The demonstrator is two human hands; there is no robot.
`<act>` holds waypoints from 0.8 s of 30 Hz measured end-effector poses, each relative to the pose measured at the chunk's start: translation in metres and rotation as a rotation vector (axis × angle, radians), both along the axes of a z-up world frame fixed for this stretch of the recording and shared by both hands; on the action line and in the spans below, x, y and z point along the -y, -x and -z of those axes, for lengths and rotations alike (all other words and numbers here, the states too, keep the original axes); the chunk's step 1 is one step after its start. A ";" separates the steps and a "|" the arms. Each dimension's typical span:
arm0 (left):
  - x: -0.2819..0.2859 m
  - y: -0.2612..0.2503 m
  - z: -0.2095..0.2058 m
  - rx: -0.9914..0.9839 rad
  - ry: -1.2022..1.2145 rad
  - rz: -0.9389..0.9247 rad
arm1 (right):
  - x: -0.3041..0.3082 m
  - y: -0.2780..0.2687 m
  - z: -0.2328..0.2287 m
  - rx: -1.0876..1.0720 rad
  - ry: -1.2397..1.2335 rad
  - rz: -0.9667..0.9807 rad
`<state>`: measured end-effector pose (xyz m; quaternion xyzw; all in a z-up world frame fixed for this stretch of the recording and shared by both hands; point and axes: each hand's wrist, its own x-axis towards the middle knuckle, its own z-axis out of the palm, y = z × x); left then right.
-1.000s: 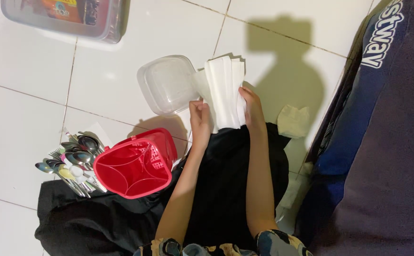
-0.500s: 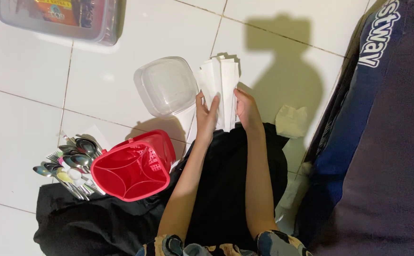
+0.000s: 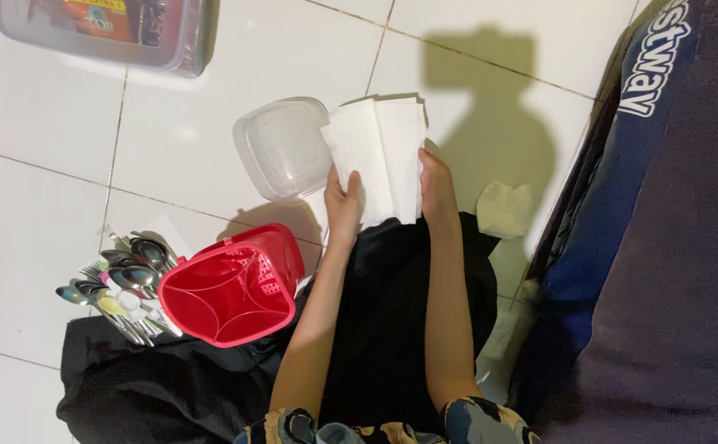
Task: The person wipes the inside and outside of a clear plastic container and a red plastic basket using a white tissue. They then fold a white paper sheet and place it on the floor beside the containers.
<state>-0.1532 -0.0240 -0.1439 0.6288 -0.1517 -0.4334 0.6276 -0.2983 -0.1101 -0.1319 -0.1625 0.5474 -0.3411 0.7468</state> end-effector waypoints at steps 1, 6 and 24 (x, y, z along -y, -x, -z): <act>-0.002 -0.003 0.005 -0.001 0.000 0.000 | 0.000 -0.004 -0.011 -0.001 0.000 0.000; -0.016 -0.011 0.034 0.173 -0.039 -0.014 | -0.007 0.007 0.040 -0.476 0.249 0.037; -0.026 -0.006 0.004 0.671 -0.407 0.120 | -0.010 0.001 -0.002 -1.102 0.604 -0.152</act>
